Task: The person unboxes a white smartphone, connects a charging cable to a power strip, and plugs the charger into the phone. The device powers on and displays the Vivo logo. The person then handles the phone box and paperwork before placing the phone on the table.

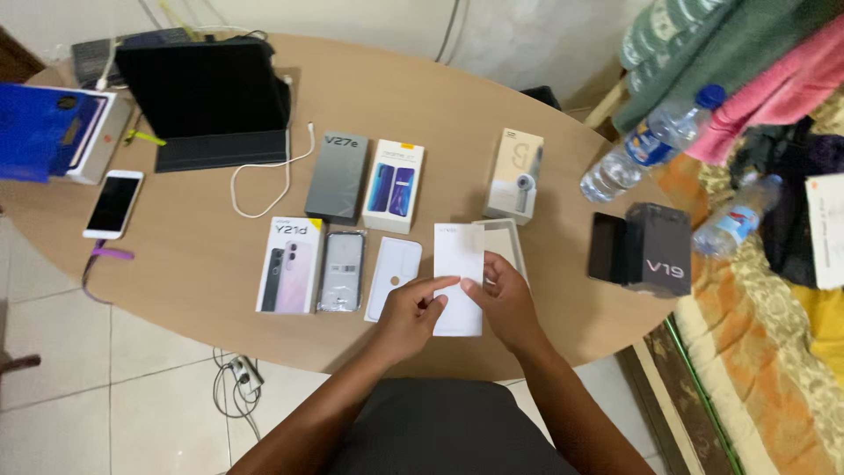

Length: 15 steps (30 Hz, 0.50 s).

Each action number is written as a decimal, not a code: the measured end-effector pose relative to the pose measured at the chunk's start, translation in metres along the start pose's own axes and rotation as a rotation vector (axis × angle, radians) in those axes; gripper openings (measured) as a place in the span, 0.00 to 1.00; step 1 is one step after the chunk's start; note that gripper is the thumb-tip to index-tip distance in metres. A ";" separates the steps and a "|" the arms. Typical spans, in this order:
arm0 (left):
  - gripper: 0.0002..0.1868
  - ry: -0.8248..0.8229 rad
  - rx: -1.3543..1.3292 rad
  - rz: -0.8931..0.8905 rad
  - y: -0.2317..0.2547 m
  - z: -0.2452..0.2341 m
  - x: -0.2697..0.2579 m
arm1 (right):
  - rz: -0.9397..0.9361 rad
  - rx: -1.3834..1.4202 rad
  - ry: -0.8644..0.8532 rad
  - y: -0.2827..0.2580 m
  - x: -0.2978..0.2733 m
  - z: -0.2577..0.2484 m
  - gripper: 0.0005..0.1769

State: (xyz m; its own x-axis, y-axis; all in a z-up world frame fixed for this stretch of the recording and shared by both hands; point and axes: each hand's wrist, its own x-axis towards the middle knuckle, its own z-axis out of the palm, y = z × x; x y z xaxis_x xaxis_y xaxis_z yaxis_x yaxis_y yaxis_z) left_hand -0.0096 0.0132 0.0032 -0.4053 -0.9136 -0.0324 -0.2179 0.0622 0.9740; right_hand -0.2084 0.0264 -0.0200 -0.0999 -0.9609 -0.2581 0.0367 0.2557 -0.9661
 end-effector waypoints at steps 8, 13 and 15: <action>0.19 -0.038 0.203 -0.089 -0.086 0.054 0.042 | -0.296 -1.004 0.357 0.122 0.011 -0.099 0.35; 0.21 0.024 0.289 0.124 -0.123 0.115 0.088 | -0.045 -0.703 0.171 0.178 0.028 -0.127 0.32; 0.21 0.051 0.327 0.215 -0.132 0.131 0.105 | 0.012 -0.542 0.134 0.182 0.024 -0.123 0.35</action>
